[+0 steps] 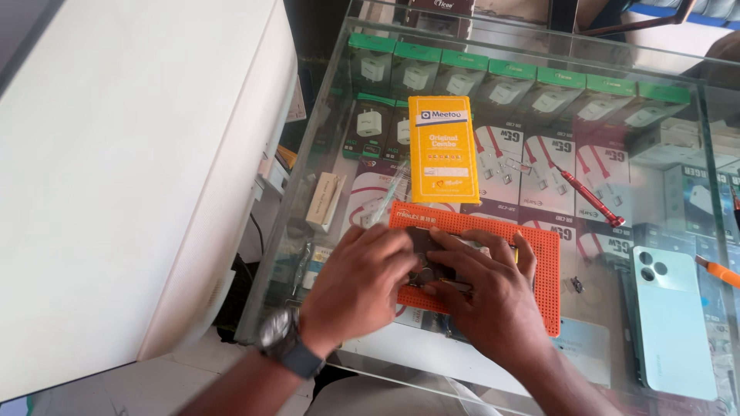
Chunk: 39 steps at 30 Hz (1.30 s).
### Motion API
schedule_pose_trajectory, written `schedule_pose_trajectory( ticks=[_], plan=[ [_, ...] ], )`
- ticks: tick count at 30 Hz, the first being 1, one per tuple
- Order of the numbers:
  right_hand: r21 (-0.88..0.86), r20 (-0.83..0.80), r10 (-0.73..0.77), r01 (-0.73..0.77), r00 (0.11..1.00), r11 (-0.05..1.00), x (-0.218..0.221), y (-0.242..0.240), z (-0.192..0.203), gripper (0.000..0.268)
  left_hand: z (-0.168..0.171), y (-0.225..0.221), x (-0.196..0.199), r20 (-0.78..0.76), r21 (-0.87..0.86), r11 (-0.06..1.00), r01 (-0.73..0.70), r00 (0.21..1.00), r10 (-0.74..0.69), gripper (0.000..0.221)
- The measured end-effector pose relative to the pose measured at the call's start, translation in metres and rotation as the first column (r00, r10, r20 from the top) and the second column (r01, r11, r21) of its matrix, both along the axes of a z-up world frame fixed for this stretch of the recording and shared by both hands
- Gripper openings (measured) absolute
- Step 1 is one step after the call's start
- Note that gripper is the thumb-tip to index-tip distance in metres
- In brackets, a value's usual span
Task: The person assembles components of a mobile phone by hand and with a tool. The person places a camera module and internal covers onto the phone body, then uses a screwdriver to secure screws into the internal frame.
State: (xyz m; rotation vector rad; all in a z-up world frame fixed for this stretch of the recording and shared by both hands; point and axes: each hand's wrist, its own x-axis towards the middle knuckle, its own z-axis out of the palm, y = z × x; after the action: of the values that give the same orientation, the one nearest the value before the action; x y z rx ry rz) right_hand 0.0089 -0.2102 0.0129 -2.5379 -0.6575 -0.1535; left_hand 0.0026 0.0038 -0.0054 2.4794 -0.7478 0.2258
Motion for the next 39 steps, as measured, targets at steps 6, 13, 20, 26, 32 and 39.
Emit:
schedule_pose_trajectory(
  ticks=[6,13,20,26,32,39],
  plan=[
    [-0.052,-0.070,0.162,-0.166,0.984,0.985,0.010,-0.021,0.006,0.035,-0.010,-0.003,-0.029,0.184,-0.024,0.998,-0.064,0.981,0.068,0.033],
    [-0.098,-0.031,0.130,-0.132,0.991,0.986,0.010,-0.013,0.010,0.026,0.002,0.002,-0.034,0.142,0.075,0.997,-0.025,0.990,0.014,0.043],
    [-0.150,0.147,0.055,-0.033,0.988,0.988,-0.003,0.007,0.009,0.030,0.005,0.003,-0.033,0.080,-0.036,0.999,-0.036,0.996,0.039,0.036],
    [-0.135,0.144,0.006,0.014,0.990,0.991,-0.006,0.009,0.009,0.032,0.010,0.001,-0.027,0.012,0.016,1.000,0.008,1.000,-0.008,0.024],
    [-0.105,0.134,-0.032,0.046,0.990,0.993,-0.008,0.012,0.006,0.033,0.014,-0.005,-0.022,0.026,0.048,0.998,0.028,0.999,-0.029,0.023],
    [-0.116,0.103,0.000,0.012,0.995,0.993,-0.011,0.008,0.006,0.043,0.012,-0.004,-0.017,-0.036,0.075,0.994,0.079,0.996,-0.076,0.037]
  ],
)
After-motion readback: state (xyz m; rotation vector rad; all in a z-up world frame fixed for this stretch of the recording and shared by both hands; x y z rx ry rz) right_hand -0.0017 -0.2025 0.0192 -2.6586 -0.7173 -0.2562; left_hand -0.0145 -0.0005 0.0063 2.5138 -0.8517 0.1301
